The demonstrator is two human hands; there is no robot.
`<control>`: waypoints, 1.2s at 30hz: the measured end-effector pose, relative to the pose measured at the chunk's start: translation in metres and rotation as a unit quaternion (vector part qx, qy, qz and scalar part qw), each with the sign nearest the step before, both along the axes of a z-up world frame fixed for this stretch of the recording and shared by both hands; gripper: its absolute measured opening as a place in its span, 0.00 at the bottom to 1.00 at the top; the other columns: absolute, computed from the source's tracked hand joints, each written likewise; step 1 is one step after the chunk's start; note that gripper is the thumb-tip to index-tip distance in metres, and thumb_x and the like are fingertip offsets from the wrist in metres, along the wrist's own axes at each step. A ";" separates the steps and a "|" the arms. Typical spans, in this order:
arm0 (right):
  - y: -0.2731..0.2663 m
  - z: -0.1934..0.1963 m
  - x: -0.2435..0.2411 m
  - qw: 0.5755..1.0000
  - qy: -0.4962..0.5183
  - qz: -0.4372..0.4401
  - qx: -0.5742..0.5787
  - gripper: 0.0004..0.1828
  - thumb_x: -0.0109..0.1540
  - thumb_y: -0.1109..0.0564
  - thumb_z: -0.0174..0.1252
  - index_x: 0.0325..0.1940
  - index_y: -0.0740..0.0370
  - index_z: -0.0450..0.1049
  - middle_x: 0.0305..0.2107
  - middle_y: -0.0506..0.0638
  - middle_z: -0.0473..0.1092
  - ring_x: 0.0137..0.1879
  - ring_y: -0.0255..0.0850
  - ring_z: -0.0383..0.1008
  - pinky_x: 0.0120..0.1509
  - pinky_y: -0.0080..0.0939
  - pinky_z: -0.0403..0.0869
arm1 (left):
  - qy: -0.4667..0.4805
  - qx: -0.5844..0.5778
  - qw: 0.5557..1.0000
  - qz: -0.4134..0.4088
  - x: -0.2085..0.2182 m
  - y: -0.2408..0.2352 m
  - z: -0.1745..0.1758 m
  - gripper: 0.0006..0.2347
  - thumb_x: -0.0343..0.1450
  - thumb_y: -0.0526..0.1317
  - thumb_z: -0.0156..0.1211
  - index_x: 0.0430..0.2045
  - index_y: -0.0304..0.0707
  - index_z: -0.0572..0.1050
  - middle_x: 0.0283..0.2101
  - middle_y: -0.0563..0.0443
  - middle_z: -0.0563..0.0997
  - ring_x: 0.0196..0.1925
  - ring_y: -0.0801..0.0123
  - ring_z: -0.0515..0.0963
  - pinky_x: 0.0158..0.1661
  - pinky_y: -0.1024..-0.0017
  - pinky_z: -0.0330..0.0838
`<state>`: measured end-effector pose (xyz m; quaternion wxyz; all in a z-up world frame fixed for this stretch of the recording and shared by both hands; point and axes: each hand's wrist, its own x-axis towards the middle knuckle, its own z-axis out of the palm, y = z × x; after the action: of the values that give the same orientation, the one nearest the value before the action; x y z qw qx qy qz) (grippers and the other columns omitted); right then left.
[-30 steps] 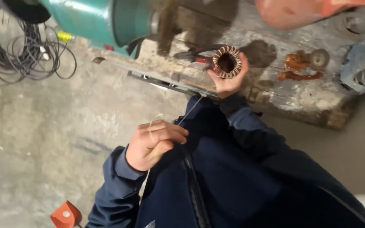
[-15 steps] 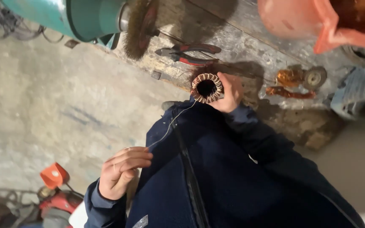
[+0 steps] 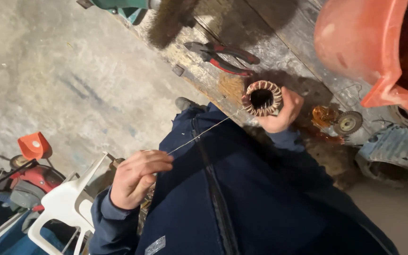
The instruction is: Lacing and securing copper wire windings on an electric motor stator using string.
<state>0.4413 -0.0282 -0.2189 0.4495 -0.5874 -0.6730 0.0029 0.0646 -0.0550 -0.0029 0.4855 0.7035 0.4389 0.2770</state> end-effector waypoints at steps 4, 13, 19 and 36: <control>0.004 0.025 0.013 0.998 -0.030 -0.006 -0.055 0.58 0.47 0.37 0.85 0.68 0.67 0.63 0.51 0.59 0.69 0.55 0.53 0.70 0.59 0.55 0.71 | 0.024 0.008 0.999 -0.031 0.016 0.008 -0.008 0.14 0.80 0.46 0.49 0.42 0.35 0.79 0.56 0.40 0.81 0.52 0.53 0.83 0.52 0.64 0.76; 0.079 0.130 -0.001 0.956 -0.026 0.216 -0.196 0.41 0.60 0.38 0.72 0.67 0.64 0.69 0.52 0.56 0.74 0.54 0.48 0.76 0.58 0.49 0.76 | 0.003 0.028 0.998 -0.053 0.011 0.002 -0.023 0.13 0.79 0.45 0.50 0.42 0.37 0.80 0.57 0.44 0.81 0.55 0.53 0.83 0.54 0.62 0.76; 0.173 0.078 -0.075 0.819 -0.348 0.262 -0.374 0.48 0.47 0.32 0.76 0.58 0.68 0.70 0.49 0.62 0.71 0.54 0.56 0.72 0.52 0.56 0.73 | -0.033 0.053 0.992 -0.106 0.015 -0.004 -0.032 0.12 0.78 0.44 0.52 0.44 0.36 0.79 0.56 0.43 0.82 0.57 0.51 0.83 0.56 0.62 0.75; 0.197 0.090 -0.037 0.792 0.051 0.302 -0.529 0.35 0.58 0.40 0.62 0.58 0.67 0.64 0.41 0.63 0.78 0.44 0.53 0.84 0.48 0.53 0.80 | -0.075 -0.053 0.988 -0.123 0.001 -0.010 -0.067 0.15 0.80 0.47 0.51 0.47 0.35 0.80 0.57 0.40 0.81 0.57 0.51 0.83 0.57 0.63 0.75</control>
<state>0.4038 0.1692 -0.1291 0.0784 -0.4997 -0.6857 0.5234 0.0655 -0.0646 -0.0700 0.5838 0.7027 0.3254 0.2437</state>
